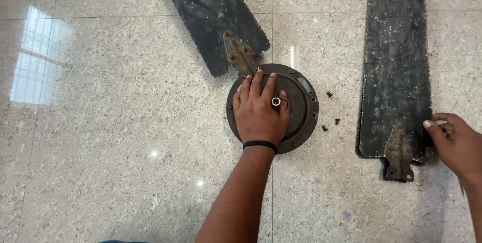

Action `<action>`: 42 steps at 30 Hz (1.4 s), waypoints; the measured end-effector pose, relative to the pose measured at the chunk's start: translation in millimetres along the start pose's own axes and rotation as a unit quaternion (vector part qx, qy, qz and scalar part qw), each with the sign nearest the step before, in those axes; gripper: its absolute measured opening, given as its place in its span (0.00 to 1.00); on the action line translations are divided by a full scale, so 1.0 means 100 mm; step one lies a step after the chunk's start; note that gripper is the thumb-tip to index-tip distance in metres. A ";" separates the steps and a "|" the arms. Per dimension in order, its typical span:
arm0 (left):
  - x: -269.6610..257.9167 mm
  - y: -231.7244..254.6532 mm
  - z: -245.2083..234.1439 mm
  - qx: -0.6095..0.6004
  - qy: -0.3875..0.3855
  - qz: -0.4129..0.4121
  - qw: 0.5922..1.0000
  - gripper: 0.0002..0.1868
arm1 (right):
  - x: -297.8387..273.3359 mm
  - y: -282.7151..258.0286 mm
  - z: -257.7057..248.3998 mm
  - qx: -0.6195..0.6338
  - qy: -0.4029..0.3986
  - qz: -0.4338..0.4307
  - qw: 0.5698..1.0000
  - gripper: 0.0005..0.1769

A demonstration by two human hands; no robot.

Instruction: The person uses a screwdriver to remove screws from the fan blades and detaches them from the central hub. The blades are placed on the floor as they are removed.

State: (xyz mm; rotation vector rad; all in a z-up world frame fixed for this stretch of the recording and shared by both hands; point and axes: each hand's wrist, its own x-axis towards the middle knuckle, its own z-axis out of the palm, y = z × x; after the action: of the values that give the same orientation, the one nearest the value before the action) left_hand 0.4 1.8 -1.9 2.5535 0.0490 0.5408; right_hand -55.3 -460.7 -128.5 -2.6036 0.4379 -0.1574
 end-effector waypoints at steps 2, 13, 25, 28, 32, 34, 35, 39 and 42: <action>0.00 0.01 0.00 -0.002 0.000 0.001 1.000 0.21 | -0.04 -0.10 -0.03 -0.063 0.018 0.018 0.998 0.20; 0.00 -0.02 0.00 0.002 -0.012 0.006 1.000 0.22 | -0.58 -1.32 -0.52 0.145 0.103 0.101 0.979 0.16; 0.05 -0.15 -0.01 -0.011 -0.070 0.071 0.995 0.22 | -1.08 -2.23 0.09 0.418 -0.051 0.178 0.889 0.16; 0.09 -0.21 -0.03 -0.026 -0.086 0.109 0.990 0.24 | -1.09 -2.30 0.13 0.403 -0.038 0.139 0.904 0.15; 0.15 -0.28 -0.11 -0.036 -0.086 0.158 0.983 0.28 | -1.10 -2.29 0.08 0.408 -0.033 0.128 0.903 0.15; 0.17 -0.29 -0.16 -0.016 -0.059 0.176 0.982 0.31 | -1.08 -2.24 0.06 0.413 -0.032 0.130 0.901 0.15; 0.17 -0.30 -0.18 -0.005 -0.068 0.160 0.985 0.33 | -1.07 -2.21 0.05 0.417 -0.031 0.131 0.899 0.15; 0.17 -0.28 -0.30 0.043 -0.111 0.107 0.987 0.44 | -1.02 -2.14 0.04 0.443 -0.034 0.150 0.883 0.13; 0.19 -0.27 -0.37 0.070 -0.103 0.105 0.987 0.48 | -1.01 -2.15 0.04 0.426 -0.047 0.148 0.891 0.13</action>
State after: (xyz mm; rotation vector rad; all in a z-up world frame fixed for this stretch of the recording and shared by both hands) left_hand 5.4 45.7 20.3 2.7563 -0.2680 0.3592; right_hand -89.6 -247.3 -29.9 -1.6512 0.5667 -0.0884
